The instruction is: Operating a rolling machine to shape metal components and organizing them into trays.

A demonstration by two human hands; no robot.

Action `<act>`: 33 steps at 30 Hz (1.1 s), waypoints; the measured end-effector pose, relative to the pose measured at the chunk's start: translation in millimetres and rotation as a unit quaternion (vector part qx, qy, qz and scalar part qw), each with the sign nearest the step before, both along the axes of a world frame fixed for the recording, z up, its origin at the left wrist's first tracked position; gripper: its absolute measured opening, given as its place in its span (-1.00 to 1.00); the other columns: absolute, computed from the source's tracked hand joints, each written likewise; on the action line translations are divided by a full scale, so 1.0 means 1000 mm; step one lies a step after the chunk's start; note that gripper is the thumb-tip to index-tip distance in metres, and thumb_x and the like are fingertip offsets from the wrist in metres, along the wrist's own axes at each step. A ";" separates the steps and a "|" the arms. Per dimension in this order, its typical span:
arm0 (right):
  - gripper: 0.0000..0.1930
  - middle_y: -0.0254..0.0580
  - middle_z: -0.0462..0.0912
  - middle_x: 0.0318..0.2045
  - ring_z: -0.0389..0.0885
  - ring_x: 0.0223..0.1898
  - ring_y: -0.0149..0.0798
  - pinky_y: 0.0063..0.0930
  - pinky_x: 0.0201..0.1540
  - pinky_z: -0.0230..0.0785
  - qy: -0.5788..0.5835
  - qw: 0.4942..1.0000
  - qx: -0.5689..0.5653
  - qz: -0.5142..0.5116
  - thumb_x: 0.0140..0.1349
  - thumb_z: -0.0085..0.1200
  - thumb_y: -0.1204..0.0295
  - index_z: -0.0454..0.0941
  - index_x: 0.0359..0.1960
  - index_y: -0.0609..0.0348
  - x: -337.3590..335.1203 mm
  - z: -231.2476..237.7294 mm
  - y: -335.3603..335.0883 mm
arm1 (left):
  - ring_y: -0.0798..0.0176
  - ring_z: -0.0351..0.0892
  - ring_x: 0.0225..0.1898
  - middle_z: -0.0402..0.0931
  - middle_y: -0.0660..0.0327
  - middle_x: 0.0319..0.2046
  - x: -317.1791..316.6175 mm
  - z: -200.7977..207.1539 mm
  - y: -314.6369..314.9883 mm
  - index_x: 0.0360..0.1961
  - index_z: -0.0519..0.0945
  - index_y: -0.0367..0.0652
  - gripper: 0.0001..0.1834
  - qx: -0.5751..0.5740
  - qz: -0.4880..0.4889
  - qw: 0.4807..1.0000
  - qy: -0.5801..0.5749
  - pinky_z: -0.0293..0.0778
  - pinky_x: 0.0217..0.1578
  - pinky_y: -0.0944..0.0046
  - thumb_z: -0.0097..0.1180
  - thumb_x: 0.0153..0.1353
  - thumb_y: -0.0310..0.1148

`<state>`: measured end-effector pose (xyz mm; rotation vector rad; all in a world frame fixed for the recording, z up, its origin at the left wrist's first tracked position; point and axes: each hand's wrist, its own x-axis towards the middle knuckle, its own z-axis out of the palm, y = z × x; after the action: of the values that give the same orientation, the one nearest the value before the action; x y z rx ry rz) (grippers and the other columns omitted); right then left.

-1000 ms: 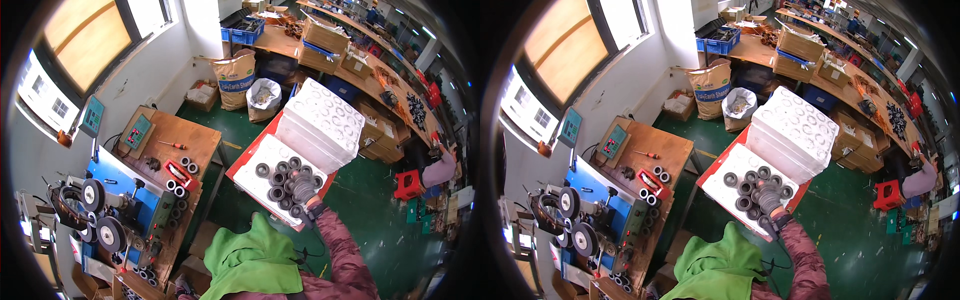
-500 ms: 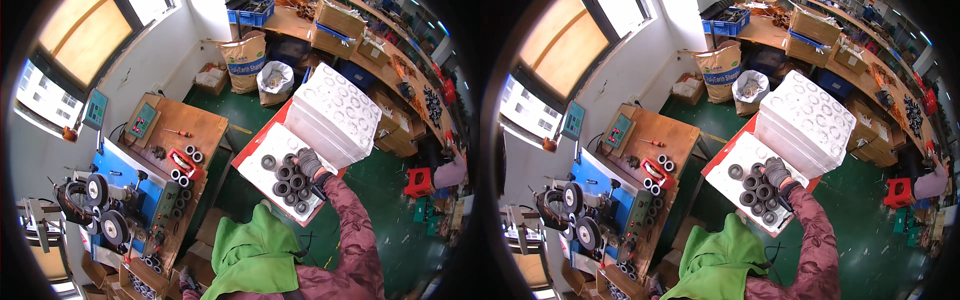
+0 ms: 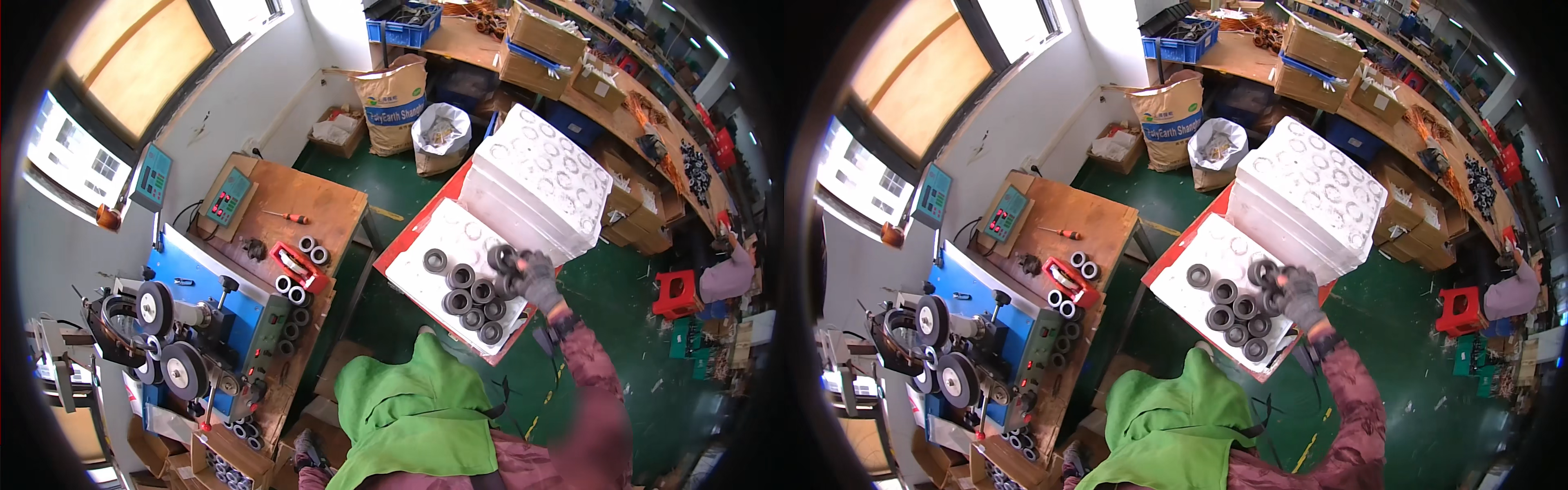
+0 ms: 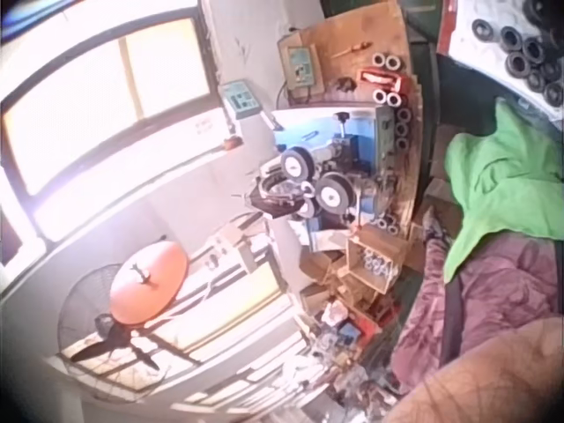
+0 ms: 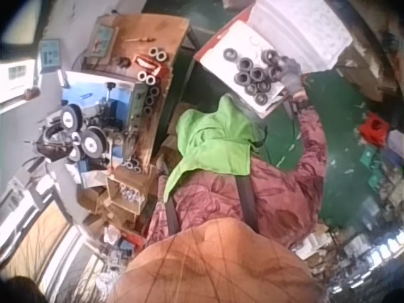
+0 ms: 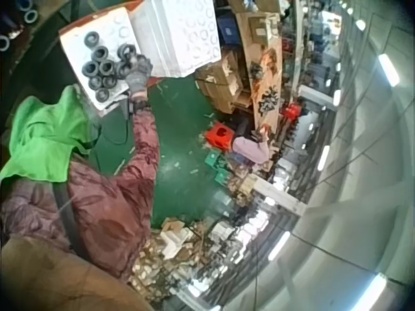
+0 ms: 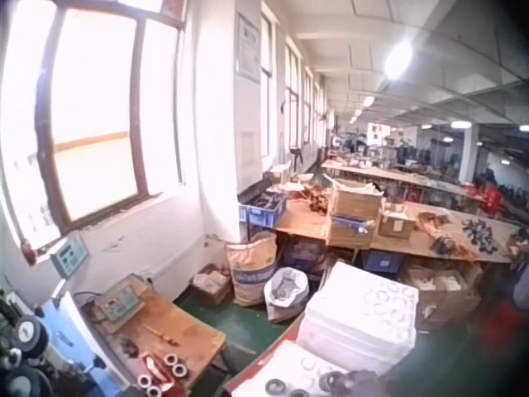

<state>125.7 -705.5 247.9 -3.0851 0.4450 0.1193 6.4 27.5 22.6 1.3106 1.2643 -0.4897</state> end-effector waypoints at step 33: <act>-0.72 -0.25 0.55 -0.27 0.44 -0.07 -0.16 -0.20 -0.05 0.22 0.202 0.969 -0.022 0.139 0.11 -0.09 0.11 0.56 -0.18 -0.29 -0.052 -0.044 0.062 | 0.16 0.49 -0.52 0.55 0.13 -0.39 0.055 -0.003 -0.017 -0.35 0.54 -0.14 -0.77 0.228 -0.740 0.633 -0.005 0.46 -0.44 0.18 0.00 0.09 -0.22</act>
<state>74.1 -643.2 204.3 -3.1412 0.0127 0.7620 61.2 10.3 19.6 2.6514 -0.0829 -1.3102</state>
